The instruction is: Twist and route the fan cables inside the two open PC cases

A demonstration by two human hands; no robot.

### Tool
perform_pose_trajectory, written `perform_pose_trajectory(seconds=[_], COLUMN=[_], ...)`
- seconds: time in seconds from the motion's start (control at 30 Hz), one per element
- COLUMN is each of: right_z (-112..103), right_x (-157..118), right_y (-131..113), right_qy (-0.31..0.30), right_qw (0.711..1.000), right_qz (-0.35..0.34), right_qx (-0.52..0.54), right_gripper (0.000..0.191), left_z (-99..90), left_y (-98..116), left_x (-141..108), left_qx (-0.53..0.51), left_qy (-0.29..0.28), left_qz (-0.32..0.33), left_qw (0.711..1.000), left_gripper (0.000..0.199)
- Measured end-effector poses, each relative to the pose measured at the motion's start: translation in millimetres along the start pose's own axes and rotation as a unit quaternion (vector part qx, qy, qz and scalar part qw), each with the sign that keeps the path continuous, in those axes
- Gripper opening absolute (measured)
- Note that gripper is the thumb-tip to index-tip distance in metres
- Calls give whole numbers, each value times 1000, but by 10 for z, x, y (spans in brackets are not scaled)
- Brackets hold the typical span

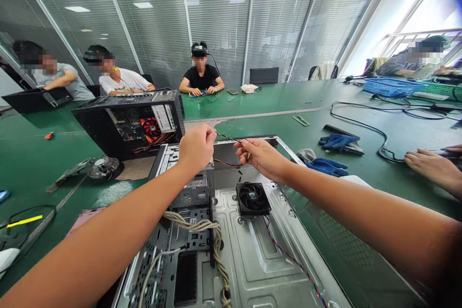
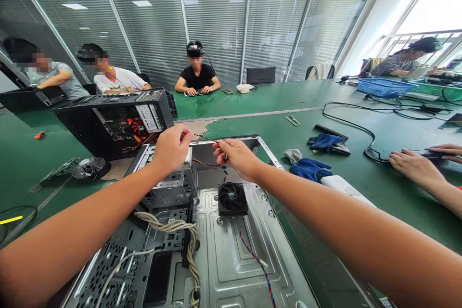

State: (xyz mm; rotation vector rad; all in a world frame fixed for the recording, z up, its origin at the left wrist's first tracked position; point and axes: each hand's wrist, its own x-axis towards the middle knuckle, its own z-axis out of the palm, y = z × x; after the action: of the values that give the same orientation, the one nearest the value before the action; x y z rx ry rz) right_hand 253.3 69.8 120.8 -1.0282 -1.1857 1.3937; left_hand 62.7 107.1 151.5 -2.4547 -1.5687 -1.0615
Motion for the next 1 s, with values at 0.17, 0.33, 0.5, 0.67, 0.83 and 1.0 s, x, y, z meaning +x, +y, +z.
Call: perform_pose_trajectory(seconds=[0.17, 0.33, 0.5, 0.67, 0.83, 1.0], right_z=[25, 44, 99, 215, 296, 261], right_x=[-63, -92, -100, -77, -4, 30], right_y=[-110, -218, -286, -349, -322, -183], right_qy=[-7, -22, -25, 7, 40, 74], right_qw=[999, 998, 999, 999, 999, 997], right_qz=[20, 4, 7, 13, -22, -4], right_qx=[45, 61, 31, -47, -23, 2], right_gripper=[20, 21, 29, 44, 49, 32], left_z=[37, 56, 43, 63, 66, 43], left_y=[-53, -71, -43, -68, -94, -76], left_x=[17, 27, 15, 29, 51, 48], left_qx=[0, -3, -16, -20, -30, -49], left_qy=[-27, -58, -60, -46, -35, -11], left_qz=[-16, -14, 13, 5, -15, -10], left_qw=[999, 998, 998, 999, 999, 999], left_gripper=[19, 16, 15, 15, 15, 15])
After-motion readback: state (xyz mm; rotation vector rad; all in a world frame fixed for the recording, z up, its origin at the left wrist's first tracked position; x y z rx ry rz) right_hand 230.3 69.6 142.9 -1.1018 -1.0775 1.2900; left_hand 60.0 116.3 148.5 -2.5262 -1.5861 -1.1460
